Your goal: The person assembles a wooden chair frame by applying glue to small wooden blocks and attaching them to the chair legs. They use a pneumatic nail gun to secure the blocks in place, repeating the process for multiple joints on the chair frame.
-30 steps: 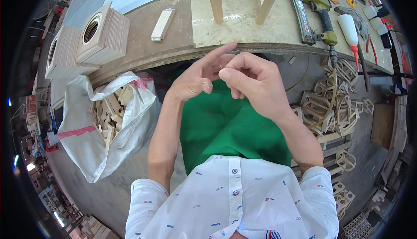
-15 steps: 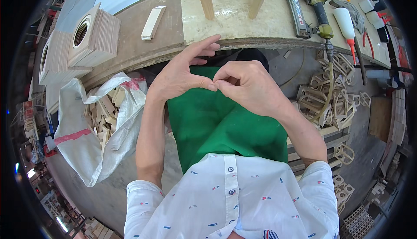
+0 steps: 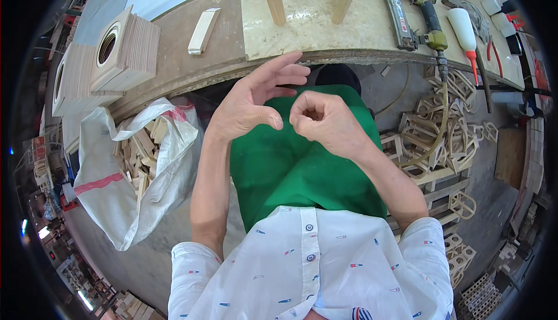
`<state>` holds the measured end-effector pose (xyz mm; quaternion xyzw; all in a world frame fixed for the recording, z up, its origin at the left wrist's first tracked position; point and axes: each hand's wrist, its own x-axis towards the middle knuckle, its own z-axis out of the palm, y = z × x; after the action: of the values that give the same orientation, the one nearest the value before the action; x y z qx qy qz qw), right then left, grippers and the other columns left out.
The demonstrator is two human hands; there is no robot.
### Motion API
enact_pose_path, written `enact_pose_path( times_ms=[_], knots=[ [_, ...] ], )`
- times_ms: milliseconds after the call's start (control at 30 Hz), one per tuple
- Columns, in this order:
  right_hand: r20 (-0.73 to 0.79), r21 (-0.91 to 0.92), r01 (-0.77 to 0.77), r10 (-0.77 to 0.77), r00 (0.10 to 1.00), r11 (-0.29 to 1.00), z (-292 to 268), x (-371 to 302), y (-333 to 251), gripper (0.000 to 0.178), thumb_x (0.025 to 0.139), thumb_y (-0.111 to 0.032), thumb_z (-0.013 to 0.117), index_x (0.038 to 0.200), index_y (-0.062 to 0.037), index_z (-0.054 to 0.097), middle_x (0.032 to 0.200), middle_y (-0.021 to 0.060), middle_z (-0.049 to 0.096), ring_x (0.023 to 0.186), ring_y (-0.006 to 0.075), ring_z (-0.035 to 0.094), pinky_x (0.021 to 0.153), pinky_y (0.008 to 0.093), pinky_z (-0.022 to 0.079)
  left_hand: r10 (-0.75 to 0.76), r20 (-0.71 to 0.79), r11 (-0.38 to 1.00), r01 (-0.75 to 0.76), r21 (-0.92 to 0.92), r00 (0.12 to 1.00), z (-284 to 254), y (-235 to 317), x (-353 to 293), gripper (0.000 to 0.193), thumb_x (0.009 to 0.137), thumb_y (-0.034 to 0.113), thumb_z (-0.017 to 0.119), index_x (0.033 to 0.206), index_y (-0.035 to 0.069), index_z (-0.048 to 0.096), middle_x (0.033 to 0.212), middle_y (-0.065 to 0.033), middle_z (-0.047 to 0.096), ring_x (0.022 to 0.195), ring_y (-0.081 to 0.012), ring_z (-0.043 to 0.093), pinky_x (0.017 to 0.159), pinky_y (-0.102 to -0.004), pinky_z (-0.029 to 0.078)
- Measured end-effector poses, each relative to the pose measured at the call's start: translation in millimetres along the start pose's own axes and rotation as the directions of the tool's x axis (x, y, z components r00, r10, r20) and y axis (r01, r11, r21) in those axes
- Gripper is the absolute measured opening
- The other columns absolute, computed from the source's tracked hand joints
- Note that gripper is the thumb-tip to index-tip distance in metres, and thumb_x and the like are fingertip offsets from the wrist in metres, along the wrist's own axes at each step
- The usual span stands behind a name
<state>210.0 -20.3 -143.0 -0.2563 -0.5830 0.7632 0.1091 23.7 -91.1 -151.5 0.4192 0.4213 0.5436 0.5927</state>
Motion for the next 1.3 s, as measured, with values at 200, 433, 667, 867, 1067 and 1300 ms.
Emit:
enact_pose_path(
  times_ms=[200, 433, 667, 867, 1067, 1300],
  knots=[
    [-0.050, 0.067, -0.019, 0.022, 0.999, 0.998, 1, -6, -13, 0.009, 0.087, -0.007, 0.058, 0.083, 0.0006, 0.061, 0.073, -0.0005, 0.059, 0.062, 0.0062, 0.053, 0.056, 0.0221, 0.042, -0.029, -0.014, 0.999, 0.029, 0.022, 0.999, -2, -2, 1, 0.114, 0.050, 0.032, 0.090, 0.146, 0.005, 0.035, 0.134, -0.0162, 0.051, 0.125, -0.0289, 0.050, 0.104, -0.0451, 0.041],
    [-0.054, -0.002, 0.028, -0.028, 0.998, 1.000, 8, -7, -31, 0.012, 0.088, -0.011, 0.061, 0.087, 0.0002, 0.066, 0.072, 0.0007, 0.063, 0.063, 0.0061, 0.056, 0.056, 0.0225, 0.044, -0.067, -0.075, 0.985, 0.078, 0.151, 0.995, -1, 10, 0, 0.109, 0.048, 0.017, 0.086, 0.145, 0.006, 0.038, 0.135, -0.0155, 0.051, 0.126, -0.0277, 0.049, 0.106, -0.0426, 0.039],
    [0.038, -0.125, -0.062, 0.067, 0.997, 0.990, -2, -1, -33, 0.012, 0.086, -0.011, 0.063, 0.085, 0.0003, 0.067, 0.072, 0.0022, 0.064, 0.061, 0.0070, 0.056, 0.054, 0.0237, 0.044, -0.011, -0.063, 0.868, 0.041, 0.495, 0.998, 0, 26, 0, 0.111, 0.045, 0.012, 0.088, 0.144, 0.005, 0.039, 0.136, -0.0131, 0.052, 0.128, -0.0242, 0.047, 0.105, -0.0404, 0.038],
    [0.236, 0.152, -0.098, 0.060, 0.970, 0.983, -7, 4, -24, 0.010, 0.087, -0.010, 0.065, 0.087, -0.0007, 0.068, 0.075, 0.0009, 0.064, 0.062, 0.0066, 0.056, 0.054, 0.0218, 0.045, -0.012, -0.009, 0.916, 0.015, 0.401, 1.000, -2, 25, -3, 0.115, 0.042, 0.015, 0.089, 0.144, 0.005, 0.039, 0.136, -0.0142, 0.051, 0.128, -0.0259, 0.047, 0.105, -0.0417, 0.039],
    [0.042, 0.173, 0.034, -0.041, 0.998, 0.984, 7, 2, -23, 0.007, 0.088, -0.007, 0.063, 0.087, -0.0005, 0.066, 0.079, 0.0005, 0.065, 0.065, 0.0046, 0.056, 0.056, 0.0200, 0.045, -0.030, -0.067, 0.992, 0.039, 0.123, 0.997, -7, 9, 1, 0.120, 0.040, 0.020, 0.091, 0.145, 0.005, 0.037, 0.135, -0.0158, 0.050, 0.127, -0.0281, 0.048, 0.104, -0.0429, 0.041],
    [0.050, 0.122, 0.085, -0.091, 0.995, 0.989, 9, 0, -17, 0.004, 0.085, -0.003, 0.059, 0.081, -0.0016, 0.059, 0.079, -0.0020, 0.061, 0.066, 0.0017, 0.050, 0.058, 0.0193, 0.043, -0.084, -0.013, 0.995, 0.085, 0.060, 0.996, -1, 7, 5, 0.125, 0.039, 0.026, 0.093, 0.147, 0.006, 0.033, 0.135, -0.0157, 0.050, 0.126, -0.0282, 0.048, 0.106, -0.0433, 0.040]
  ],
)
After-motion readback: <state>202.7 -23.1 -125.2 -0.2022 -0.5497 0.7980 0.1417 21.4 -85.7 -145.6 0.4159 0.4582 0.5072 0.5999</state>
